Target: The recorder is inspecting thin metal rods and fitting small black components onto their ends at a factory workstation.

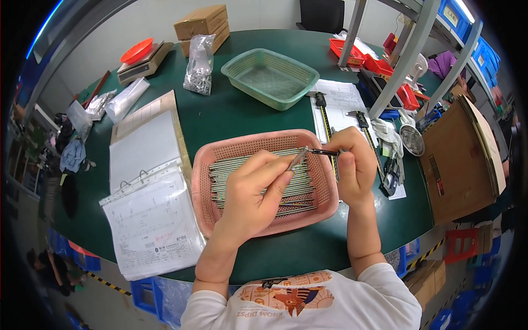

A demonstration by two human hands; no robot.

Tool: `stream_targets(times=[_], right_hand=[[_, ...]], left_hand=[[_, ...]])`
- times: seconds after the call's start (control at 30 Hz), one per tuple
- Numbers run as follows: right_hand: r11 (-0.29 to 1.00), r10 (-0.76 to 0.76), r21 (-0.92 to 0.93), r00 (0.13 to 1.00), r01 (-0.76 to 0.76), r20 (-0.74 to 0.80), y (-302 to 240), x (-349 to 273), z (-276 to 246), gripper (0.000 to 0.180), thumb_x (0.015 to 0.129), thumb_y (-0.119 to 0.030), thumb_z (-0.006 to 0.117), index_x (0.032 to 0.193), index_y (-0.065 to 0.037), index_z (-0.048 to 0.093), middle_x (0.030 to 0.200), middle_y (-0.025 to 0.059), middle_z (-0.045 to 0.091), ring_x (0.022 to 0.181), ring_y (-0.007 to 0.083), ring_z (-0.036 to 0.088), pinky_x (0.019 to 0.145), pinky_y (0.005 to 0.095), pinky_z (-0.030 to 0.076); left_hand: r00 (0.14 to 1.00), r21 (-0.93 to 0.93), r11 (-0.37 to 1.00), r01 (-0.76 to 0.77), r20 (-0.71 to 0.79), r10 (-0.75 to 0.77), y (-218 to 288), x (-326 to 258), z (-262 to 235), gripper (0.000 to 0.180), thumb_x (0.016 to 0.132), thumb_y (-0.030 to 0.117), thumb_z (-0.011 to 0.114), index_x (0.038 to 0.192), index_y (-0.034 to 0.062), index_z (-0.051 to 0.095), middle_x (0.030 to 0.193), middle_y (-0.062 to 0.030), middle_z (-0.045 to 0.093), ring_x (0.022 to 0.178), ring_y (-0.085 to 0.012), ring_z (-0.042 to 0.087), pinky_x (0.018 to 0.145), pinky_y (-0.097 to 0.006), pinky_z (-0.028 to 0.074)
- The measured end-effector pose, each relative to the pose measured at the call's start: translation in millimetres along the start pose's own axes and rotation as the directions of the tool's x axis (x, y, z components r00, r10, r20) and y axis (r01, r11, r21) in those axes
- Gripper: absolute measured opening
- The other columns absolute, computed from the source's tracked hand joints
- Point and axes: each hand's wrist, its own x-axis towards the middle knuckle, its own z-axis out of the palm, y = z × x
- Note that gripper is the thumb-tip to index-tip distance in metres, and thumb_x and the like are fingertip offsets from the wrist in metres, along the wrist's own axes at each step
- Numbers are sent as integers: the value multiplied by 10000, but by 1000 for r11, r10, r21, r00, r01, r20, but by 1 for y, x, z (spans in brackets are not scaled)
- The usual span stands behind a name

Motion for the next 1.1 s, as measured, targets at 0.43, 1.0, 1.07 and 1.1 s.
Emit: stream_targets(times=[0.43, 1.0, 1.07, 1.1], right_hand=[[1000, -21, -11, 1000, 21, -22, -2, 3, 3, 135, 755, -73, 644, 761, -21, 519, 722, 89, 540, 646, 226, 520, 589, 310, 414], [993, 33, -116, 999, -32, 10, 1, -5, -1, 108, 809, -107, 604, 776, -12, 562, 691, 81, 567, 588, 211, 505, 547, 300, 387], [995, 46, -93, 999, -47, -16, -4, -3, 5, 111, 814, -110, 598, 767, -17, 561, 685, 77, 564, 576, 210, 494, 542, 300, 377], [997, 40, -58, 992, -47, -121, -9, 0, 12, 122, 828, -114, 578, 750, -22, 561, 672, 71, 560, 570, 212, 486, 538, 308, 363]], left_hand=[[998, -24, 1000, 3, -64, -5, -2, 0, 3, 212, 796, -27, 603, 1006, -40, 625, 795, -90, 579, 622, -153, 546, 535, -246, 419], [999, -51, 998, -38, -36, 37, 2, 1, 4, 521, 802, -99, 546, 1295, 52, 473, 872, -79, 580, 732, -125, 584, 613, -220, 525], [993, 3, 993, -114, -8, 114, -2, 2, 4, 546, 800, -106, 539, 1313, 57, 452, 879, -84, 573, 733, -127, 584, 620, -223, 534], [992, 12, 992, -123, 6, 123, -3, 3, 4, 542, 797, -108, 539, 1308, 52, 457, 881, -86, 567, 730, -127, 581, 617, -223, 533]])
